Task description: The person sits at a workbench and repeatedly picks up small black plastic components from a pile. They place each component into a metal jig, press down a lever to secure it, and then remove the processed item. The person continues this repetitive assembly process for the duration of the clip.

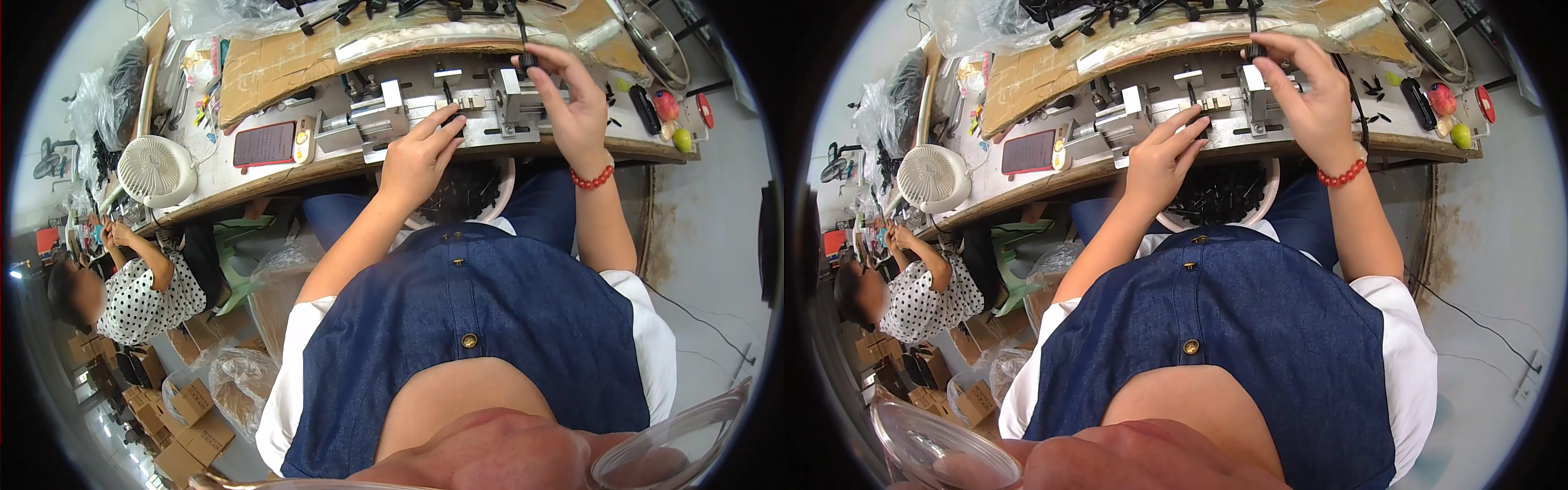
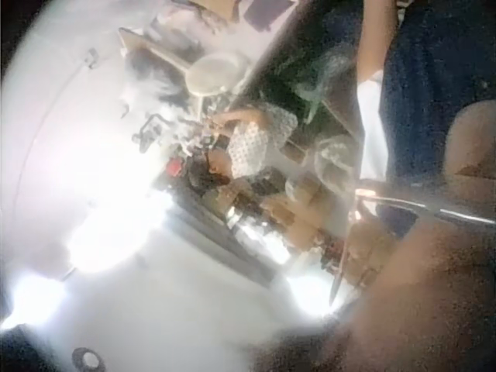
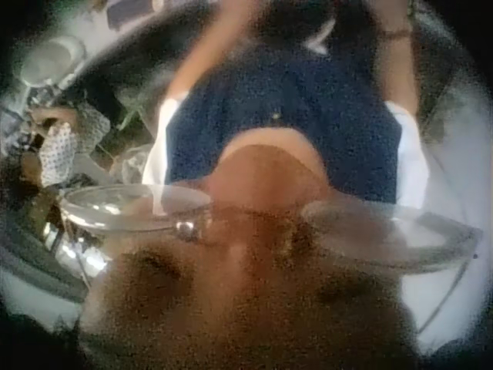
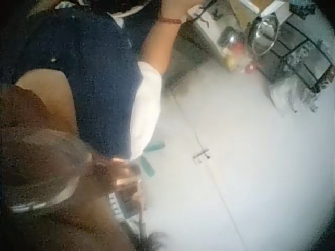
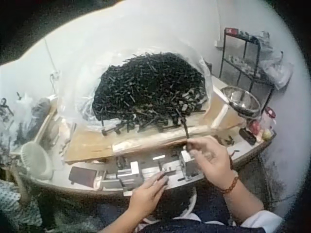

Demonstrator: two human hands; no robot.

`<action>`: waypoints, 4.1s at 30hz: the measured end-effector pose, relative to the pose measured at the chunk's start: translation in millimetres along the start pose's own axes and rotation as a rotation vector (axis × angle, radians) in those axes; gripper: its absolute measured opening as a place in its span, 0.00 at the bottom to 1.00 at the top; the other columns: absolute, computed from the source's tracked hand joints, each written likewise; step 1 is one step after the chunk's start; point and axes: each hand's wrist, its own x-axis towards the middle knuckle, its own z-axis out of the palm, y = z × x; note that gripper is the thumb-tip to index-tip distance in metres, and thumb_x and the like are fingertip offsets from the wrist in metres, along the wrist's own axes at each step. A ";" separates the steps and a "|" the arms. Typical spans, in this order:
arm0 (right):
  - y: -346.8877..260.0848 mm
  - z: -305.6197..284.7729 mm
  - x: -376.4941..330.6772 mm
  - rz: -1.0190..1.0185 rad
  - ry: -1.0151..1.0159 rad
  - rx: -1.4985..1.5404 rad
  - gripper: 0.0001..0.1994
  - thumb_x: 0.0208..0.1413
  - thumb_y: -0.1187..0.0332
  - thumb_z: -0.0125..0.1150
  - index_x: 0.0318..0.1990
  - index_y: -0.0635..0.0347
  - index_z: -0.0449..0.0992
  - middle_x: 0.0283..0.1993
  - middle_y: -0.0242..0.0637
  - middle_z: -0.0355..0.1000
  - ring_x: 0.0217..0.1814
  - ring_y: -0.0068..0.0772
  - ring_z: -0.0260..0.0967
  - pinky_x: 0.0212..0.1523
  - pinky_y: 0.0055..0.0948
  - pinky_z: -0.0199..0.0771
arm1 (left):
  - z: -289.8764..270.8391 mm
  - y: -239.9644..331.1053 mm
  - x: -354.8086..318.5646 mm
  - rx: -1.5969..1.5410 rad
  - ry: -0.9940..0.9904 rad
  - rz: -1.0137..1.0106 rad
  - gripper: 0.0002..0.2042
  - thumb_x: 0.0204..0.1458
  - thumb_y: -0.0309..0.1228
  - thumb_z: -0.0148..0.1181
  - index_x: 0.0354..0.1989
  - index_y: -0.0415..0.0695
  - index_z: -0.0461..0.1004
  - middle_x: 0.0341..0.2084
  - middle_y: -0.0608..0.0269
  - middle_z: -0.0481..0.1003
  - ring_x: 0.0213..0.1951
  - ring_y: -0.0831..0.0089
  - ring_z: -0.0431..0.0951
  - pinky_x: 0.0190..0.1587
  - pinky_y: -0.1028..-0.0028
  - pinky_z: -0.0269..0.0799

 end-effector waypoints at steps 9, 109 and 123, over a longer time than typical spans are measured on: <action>-15.1 9.1 -33.4 0.062 -0.142 0.010 0.12 0.60 0.75 0.67 0.51 0.62 0.81 0.45 0.39 0.79 0.48 0.36 0.77 0.52 0.31 0.73 | -3.5 2.3 0.6 0.043 -0.004 -0.018 0.18 0.56 0.31 0.68 0.57 0.52 0.80 0.57 0.68 0.79 0.43 0.65 0.85 0.42 0.69 0.83; 59.0 18.9 106.9 0.055 -0.210 -0.330 0.09 0.60 0.68 0.66 0.41 0.65 0.81 0.36 0.42 0.79 0.38 0.39 0.78 0.42 0.35 0.77 | 2.9 -7.8 -2.3 -0.174 0.049 -0.078 0.09 0.52 0.27 0.72 0.42 0.45 0.85 0.51 0.61 0.80 0.32 0.67 0.84 0.36 0.71 0.82; 19.5 -10.6 32.6 0.338 -0.049 0.568 0.11 0.61 0.70 0.66 0.51 0.56 0.82 0.46 0.38 0.80 0.45 0.38 0.78 0.49 0.33 0.75 | -9.6 3.5 2.8 -0.063 -0.011 -0.065 0.16 0.55 0.30 0.69 0.53 0.50 0.82 0.55 0.61 0.80 0.43 0.63 0.85 0.42 0.68 0.83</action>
